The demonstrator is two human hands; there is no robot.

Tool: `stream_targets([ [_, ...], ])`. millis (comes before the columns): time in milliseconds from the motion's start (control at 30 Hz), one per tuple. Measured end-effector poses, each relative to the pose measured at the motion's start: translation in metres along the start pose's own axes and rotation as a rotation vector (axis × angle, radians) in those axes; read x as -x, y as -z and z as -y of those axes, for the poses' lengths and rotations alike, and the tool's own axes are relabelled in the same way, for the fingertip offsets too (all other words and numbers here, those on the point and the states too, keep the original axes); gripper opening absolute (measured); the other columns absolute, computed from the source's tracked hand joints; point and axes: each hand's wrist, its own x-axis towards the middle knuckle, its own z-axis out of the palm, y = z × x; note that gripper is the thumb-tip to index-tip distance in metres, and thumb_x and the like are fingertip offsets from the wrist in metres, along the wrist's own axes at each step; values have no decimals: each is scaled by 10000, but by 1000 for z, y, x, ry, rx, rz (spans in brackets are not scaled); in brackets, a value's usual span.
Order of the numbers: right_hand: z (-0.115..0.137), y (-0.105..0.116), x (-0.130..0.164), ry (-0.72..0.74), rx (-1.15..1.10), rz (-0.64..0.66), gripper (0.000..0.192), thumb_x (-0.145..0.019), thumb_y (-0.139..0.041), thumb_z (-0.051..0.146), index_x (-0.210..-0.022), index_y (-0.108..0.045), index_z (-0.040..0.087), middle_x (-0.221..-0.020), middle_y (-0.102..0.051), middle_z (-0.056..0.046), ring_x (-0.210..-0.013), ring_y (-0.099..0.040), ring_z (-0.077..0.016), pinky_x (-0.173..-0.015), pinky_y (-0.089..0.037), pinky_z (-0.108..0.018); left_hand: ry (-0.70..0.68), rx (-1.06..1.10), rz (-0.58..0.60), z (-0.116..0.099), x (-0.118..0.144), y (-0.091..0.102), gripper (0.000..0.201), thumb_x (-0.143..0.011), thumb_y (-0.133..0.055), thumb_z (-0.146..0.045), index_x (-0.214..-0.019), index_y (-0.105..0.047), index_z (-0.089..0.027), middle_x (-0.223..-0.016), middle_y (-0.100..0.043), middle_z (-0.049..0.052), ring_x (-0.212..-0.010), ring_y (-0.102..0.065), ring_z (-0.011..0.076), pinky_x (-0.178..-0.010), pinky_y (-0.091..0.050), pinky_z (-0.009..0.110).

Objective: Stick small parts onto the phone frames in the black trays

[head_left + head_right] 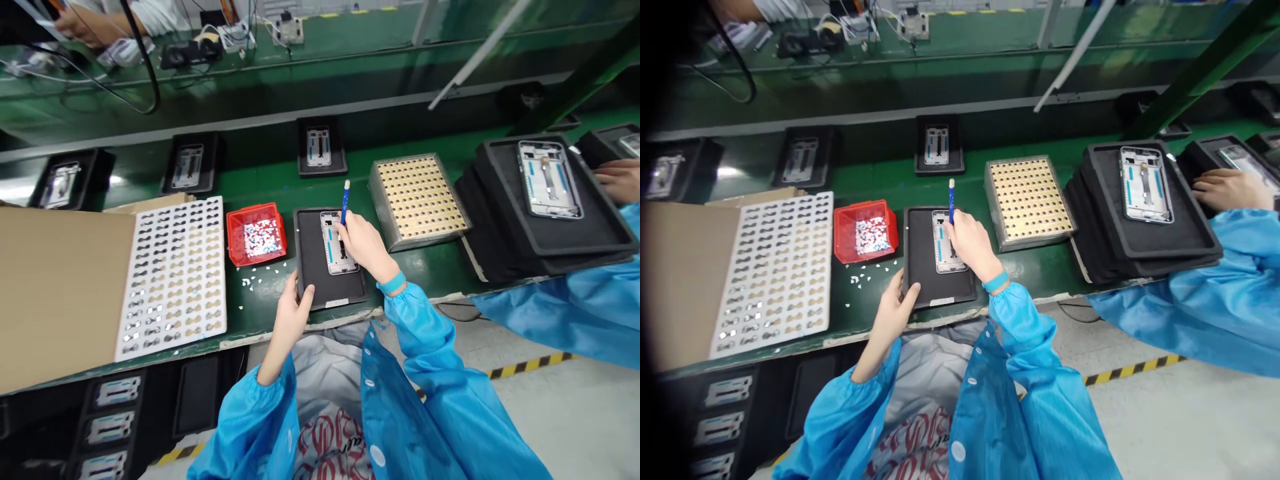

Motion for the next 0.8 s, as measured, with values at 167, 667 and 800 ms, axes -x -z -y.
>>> stream_targets([
  [167,5,28,19,28,-254,-84,302,-1142,-465,358,-1346,-616,195,-1328,-777,-192,-1252,-743,-359,-1066,-598,-502,102,97,29,-36,6,14,614,-904,-711,-570,-1382,-648,-190,-1030,-815,104,-781,-784,262,-593,-655,347],
  [667,-10,-9,157,-44,-756,-836,251,-1164,-507,370,-970,-601,241,-970,-800,-73,-718,-808,-226,-515,-593,-298,-72,-135,71,-193,-276,-57,266,-1065,-474,-191,-1318,-552,-165,-842,-697,41,-555,-644,106,-451,-436,170],
  [800,-12,-16,158,-15,-720,-848,281,-1168,-529,357,-943,-650,240,-813,-747,-27,-637,-738,-173,-503,-565,-241,-93,-257,128,-214,-320,-142,276,-1119,-547,-294,-1350,-602,-153,-1024,-734,64,-716,-701,127,-612,-577,237],
])
